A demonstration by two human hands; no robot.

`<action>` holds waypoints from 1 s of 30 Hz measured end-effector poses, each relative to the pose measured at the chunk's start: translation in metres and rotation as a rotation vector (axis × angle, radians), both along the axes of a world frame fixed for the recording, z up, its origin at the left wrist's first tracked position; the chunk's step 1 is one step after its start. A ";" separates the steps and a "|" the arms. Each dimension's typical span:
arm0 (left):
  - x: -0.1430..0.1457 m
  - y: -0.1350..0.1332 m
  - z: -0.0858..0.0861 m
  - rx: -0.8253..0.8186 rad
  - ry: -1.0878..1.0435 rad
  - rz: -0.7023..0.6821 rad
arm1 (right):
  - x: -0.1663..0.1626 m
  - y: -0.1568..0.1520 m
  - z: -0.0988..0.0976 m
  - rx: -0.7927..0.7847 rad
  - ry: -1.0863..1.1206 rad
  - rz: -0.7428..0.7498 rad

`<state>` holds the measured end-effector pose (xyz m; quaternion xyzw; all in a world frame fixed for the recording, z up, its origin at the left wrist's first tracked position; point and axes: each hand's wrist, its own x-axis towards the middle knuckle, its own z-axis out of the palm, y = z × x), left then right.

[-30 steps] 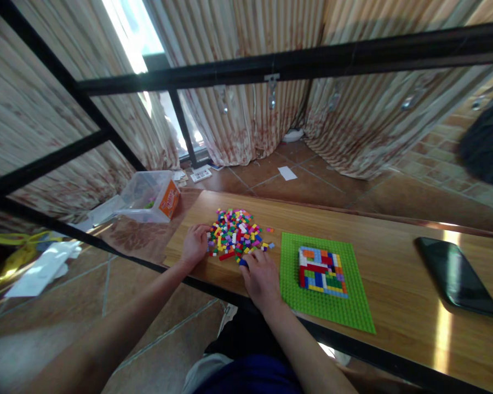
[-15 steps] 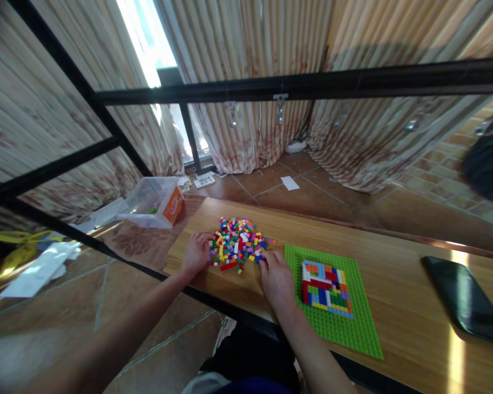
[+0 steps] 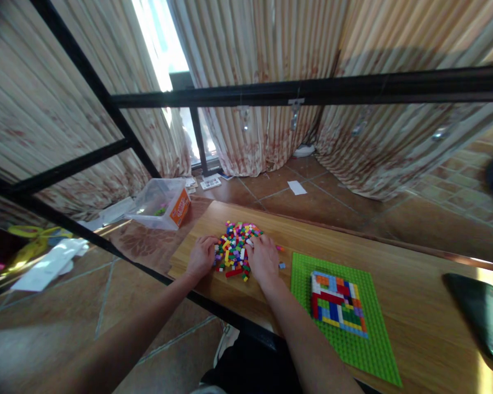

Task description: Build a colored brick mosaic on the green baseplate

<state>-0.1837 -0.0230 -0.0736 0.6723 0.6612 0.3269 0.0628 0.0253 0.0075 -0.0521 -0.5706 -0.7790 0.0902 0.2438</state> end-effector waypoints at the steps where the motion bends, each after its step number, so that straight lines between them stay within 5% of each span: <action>1: 0.000 0.000 0.000 -0.002 0.001 -0.001 | 0.000 0.000 0.000 -0.013 0.009 0.011; 14: -0.001 0.001 0.000 0.011 0.019 -0.014 | 0.047 -0.038 -0.006 0.000 0.250 -0.040; 30: -0.002 0.002 -0.002 0.028 0.019 -0.010 | 0.022 -0.042 0.008 -0.067 -0.185 0.058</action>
